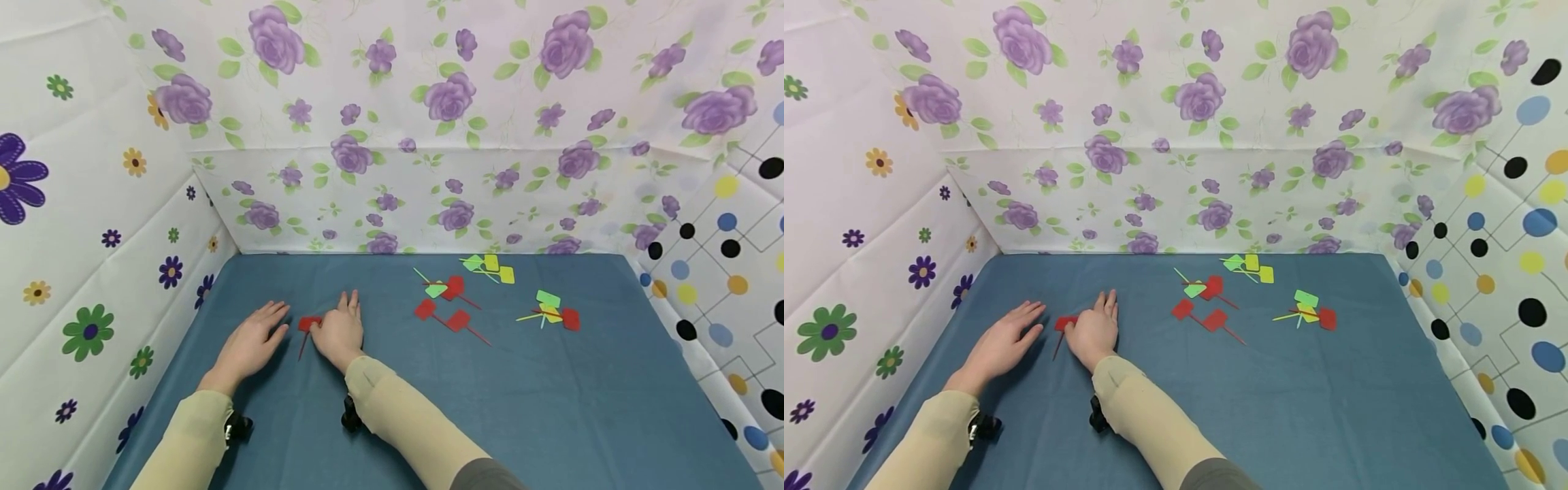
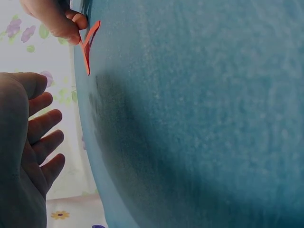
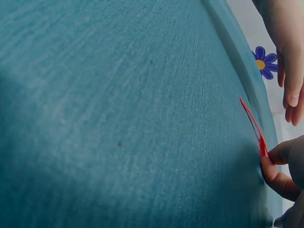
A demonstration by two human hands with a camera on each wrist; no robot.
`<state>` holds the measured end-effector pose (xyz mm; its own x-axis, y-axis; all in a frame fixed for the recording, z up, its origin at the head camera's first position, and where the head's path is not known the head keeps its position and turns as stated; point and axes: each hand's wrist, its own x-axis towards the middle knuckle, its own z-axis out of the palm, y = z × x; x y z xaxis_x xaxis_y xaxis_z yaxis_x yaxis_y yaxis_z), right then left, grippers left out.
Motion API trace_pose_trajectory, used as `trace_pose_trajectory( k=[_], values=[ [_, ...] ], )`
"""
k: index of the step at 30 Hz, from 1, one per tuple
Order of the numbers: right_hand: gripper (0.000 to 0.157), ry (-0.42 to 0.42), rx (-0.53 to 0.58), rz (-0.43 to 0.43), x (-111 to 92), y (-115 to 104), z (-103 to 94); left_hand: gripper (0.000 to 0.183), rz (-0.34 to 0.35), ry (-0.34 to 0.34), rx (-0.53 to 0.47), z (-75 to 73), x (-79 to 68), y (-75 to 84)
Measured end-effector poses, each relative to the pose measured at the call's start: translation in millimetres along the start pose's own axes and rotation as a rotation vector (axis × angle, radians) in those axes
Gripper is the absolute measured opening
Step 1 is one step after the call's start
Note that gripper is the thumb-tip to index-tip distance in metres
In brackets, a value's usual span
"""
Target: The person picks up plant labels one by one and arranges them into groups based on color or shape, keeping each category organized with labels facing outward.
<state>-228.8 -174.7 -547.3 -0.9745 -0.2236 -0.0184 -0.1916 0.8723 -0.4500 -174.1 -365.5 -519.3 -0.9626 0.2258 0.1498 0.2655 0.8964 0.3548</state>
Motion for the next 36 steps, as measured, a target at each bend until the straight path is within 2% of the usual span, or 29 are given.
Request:
trace_pose_trajectory(
  k=[10,16,21,28,31,36],
  values=[
    [0.057,0.004,-0.012,-0.013,-3.0,3.0,-2.6,0.048,0.008,-0.014,0.003,-1.9,0.4,-0.4],
    [0.050,0.024,0.003,-0.041,-4.9,9.6,-9.4,0.051,0.018,-0.038,-0.007,0.4,0.8,2.0],
    [0.042,0.056,0.081,-0.076,-5.4,22.3,-17.3,0.058,0.049,-0.092,-0.011,5.2,-2.4,2.9],
    [0.034,0.066,0.181,-0.148,-18.1,46.5,-36.5,0.067,0.134,-0.215,0.028,10.5,-5.8,1.7],
    [0.032,0.063,0.208,-0.169,-24.9,58.3,-47.3,0.069,0.166,-0.242,0.046,12.7,-5.9,2.9],
    [0.031,0.026,0.259,-0.200,-35.6,76.9,-66.6,0.067,0.183,-0.260,0.042,16.3,-5.9,6.8]
  ],
)
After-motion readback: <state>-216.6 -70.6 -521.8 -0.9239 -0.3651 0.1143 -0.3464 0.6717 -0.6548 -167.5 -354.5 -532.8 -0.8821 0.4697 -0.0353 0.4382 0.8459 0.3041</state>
